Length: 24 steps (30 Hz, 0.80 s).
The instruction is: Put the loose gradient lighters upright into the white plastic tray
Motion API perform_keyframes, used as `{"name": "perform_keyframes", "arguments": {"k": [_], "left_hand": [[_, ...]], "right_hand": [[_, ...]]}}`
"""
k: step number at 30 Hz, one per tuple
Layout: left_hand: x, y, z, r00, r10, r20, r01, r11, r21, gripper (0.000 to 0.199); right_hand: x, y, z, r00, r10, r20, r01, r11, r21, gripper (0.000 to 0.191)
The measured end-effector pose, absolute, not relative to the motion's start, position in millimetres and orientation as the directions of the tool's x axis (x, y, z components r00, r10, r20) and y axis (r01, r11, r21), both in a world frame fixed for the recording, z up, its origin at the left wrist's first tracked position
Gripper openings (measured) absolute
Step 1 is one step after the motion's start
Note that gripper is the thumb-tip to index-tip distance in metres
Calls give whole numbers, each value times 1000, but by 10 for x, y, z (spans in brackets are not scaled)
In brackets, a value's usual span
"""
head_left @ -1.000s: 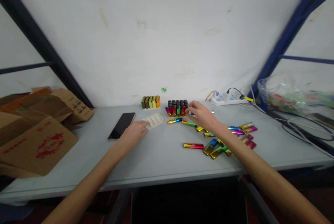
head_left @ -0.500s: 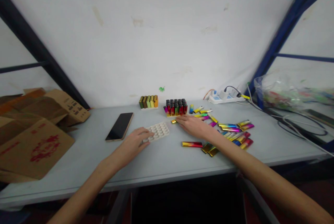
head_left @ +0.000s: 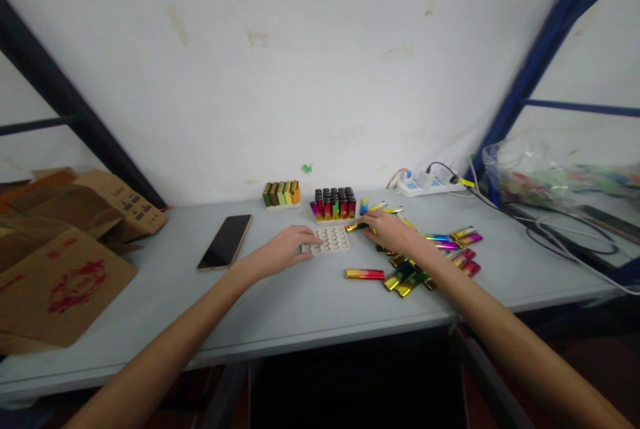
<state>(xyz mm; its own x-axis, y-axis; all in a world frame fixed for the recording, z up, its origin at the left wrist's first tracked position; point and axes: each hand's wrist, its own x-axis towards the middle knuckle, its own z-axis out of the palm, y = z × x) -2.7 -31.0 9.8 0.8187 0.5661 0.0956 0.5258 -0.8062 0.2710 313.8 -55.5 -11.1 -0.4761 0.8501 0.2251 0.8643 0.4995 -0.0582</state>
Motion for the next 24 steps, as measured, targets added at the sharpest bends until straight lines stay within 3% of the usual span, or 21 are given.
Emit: {"name": "perform_keyframes", "arguments": {"k": [9, 12, 18, 21, 24], "left_hand": [[251, -138, 175, 871, 491, 27, 464, -838, 288, 34], [236, -145, 136, 843, 533, 69, 483, -808, 339, 40], [35, -144, 15, 709, 682, 177, 585, -710, 392, 81], [-19, -94, -52, 671, 725, 156, 636, -671, 382, 86], [-15, -48, -101, 683, 718, 137, 627, -671, 396, 78]], "right_hand": [[3267, -530, -76, -392, 873, 290, 885, 444, -142, 26], [3403, -502, -100, -369, 866, 337, 866, 452, -213, 26], [3548, -417, -212, -421, 826, 374, 817, 525, -240, 31], [3507, -334, -253, -462, 821, 336, 811, 544, -214, 31], [3457, -263, -250, -474, 823, 312, 805, 549, -225, 26]]}}
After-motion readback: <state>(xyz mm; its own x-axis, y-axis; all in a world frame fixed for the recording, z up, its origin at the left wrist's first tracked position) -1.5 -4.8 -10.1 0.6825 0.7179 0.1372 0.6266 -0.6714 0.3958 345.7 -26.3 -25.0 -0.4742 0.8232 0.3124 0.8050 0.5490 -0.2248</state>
